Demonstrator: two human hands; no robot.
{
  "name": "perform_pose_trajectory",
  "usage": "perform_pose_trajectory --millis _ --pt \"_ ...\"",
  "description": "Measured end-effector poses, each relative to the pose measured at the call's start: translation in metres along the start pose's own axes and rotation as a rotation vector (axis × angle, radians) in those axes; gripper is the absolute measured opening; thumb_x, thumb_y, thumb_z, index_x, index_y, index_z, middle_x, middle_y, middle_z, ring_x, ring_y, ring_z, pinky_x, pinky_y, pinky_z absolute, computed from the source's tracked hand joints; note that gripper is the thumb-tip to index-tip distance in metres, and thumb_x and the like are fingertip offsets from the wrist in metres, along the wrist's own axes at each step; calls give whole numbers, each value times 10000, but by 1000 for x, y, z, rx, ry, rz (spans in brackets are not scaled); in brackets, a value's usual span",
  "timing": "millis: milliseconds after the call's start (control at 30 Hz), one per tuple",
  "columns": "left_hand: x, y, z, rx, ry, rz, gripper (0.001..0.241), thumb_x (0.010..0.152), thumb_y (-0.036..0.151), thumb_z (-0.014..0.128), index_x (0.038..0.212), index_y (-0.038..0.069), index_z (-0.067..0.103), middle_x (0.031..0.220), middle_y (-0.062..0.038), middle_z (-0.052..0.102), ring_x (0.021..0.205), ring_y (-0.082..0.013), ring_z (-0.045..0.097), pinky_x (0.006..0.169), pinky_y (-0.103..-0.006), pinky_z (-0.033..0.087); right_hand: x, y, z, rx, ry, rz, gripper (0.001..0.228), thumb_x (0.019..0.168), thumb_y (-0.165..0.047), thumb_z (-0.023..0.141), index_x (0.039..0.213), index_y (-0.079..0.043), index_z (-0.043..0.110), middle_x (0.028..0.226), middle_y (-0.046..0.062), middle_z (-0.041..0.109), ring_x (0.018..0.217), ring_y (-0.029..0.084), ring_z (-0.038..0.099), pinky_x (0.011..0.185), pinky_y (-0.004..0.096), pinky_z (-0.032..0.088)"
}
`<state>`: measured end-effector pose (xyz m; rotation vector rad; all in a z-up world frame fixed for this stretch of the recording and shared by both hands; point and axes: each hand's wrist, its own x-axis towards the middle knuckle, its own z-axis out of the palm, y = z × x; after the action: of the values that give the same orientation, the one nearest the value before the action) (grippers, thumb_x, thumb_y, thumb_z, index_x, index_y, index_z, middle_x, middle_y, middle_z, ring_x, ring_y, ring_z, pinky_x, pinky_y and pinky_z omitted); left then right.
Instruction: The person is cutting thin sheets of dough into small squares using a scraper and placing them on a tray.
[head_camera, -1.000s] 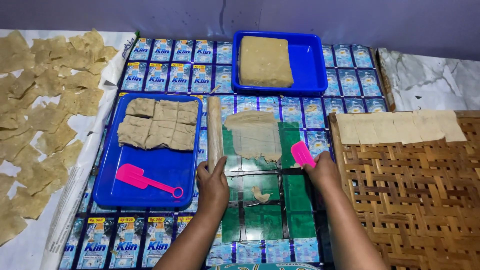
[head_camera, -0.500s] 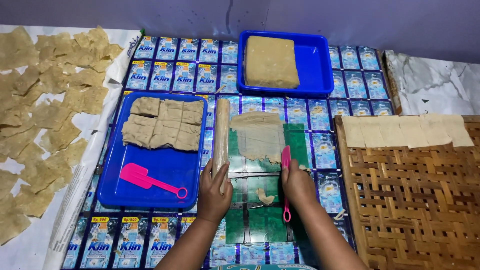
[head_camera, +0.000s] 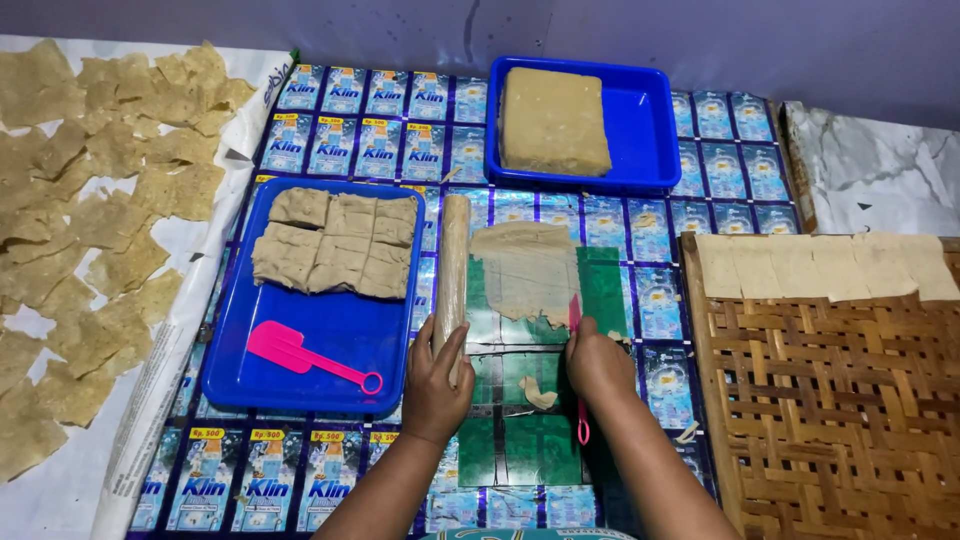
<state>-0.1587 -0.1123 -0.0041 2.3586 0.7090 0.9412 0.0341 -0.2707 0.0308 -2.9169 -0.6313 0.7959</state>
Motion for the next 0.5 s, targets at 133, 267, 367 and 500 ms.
perform_pose_trajectory --millis 133,267,367,500 --pt "0 0 1 -17 22 6 497 875 148 663 1356 276 672 1415 -236 531 1255 -441 584 1017 -524 493 -5 -10 -17 -3 8 -25 367 1047 -392 292 1188 -112 484 1054 244 749 1099 487 703 963 594 538" --pt "1 1 0 -15 31 12 493 877 146 663 1354 270 672 1415 -240 532 1260 -443 580 1016 -527 492 1 -13 -23 13 33 -45 366 1050 -373 318 1191 -90 503 1058 270 742 1106 498 696 957 603 537" --pt "2 2 -1 -22 20 2 495 873 137 665 1352 264 674 1415 -245 531 1262 -447 577 1020 -534 490 0 -17 -34 41 34 -52 367 1049 -363 328 1193 -82 516 1062 285 740 1116 500 691 954 611 535" --pt "2 3 -2 -15 -8 -7 500 883 145 660 1368 266 663 1426 -246 519 1273 -444 568 1026 -532 485 15 -13 -32 32 33 -74 383 1046 -382 333 1209 -91 522 1069 286 735 1126 500 686 956 609 538"
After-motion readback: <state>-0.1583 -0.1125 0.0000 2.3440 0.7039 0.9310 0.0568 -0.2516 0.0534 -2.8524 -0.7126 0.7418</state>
